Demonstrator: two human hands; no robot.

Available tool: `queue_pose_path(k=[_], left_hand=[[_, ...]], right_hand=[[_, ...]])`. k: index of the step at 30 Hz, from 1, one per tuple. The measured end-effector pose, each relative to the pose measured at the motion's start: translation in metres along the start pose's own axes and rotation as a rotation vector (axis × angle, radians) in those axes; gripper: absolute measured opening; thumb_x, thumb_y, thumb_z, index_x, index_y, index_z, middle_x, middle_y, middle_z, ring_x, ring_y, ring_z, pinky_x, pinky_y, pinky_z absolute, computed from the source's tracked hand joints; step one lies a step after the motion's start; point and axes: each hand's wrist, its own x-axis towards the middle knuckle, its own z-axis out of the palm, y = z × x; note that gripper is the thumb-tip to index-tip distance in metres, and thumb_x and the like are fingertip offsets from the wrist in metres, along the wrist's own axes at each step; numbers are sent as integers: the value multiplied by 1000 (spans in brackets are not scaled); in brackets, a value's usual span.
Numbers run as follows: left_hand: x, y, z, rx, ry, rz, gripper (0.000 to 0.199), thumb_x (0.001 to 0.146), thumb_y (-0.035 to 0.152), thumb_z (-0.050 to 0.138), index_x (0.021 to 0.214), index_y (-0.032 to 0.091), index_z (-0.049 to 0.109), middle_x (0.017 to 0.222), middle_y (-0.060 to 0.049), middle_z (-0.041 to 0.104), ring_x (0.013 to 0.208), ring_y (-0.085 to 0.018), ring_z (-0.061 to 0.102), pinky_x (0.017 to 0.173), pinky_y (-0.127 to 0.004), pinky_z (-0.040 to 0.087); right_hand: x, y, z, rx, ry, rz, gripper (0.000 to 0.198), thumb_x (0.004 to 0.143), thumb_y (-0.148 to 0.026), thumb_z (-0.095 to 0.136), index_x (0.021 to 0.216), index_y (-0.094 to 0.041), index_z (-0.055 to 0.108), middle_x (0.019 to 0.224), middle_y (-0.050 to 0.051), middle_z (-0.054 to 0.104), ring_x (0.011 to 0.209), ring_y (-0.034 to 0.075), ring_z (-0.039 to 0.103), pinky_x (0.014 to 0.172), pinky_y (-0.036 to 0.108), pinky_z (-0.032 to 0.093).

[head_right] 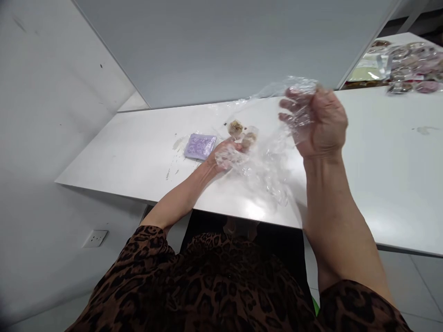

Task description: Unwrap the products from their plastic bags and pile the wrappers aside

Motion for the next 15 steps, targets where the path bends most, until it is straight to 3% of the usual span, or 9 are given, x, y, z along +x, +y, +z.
queue_pose_path(k=[3, 7, 11, 15], left_hand=[[4, 5, -3, -29, -16, 39, 25, 87, 1, 62, 106, 13, 74, 80, -1, 71, 67, -8, 61, 74, -21, 53], [5, 1, -3, 148, 123, 22, 36, 90, 3, 59, 123, 16, 67, 86, -1, 70, 66, -9, 59, 71, -22, 54], [2, -7, -1, 356, 190, 119, 73, 90, 8, 69, 157, 25, 44, 123, -6, 73, 91, -12, 69, 85, -26, 57], [-6, -7, 1, 404, 262, 273, 87, 96, 36, 79, 168, 34, 30, 143, -7, 66, 126, -20, 68, 103, -31, 55]], right_hand=[[17, -1, -24, 46, 113, -83, 17, 81, -29, 72, 74, -24, 58, 101, 5, 75, 88, 23, 71, 71, 38, 53], [17, 2, -26, 40, 169, -74, 26, 84, -33, 70, 74, -24, 47, 105, 8, 70, 93, 25, 69, 72, 38, 52], [4, 1, -8, -19, 136, -26, 32, 77, -44, 83, 86, -25, 59, 105, 8, 71, 89, 25, 68, 68, 36, 51], [-8, -6, 10, -38, 131, 1, 35, 79, -48, 88, 91, -26, 64, 104, 8, 74, 87, 24, 68, 67, 36, 52]])
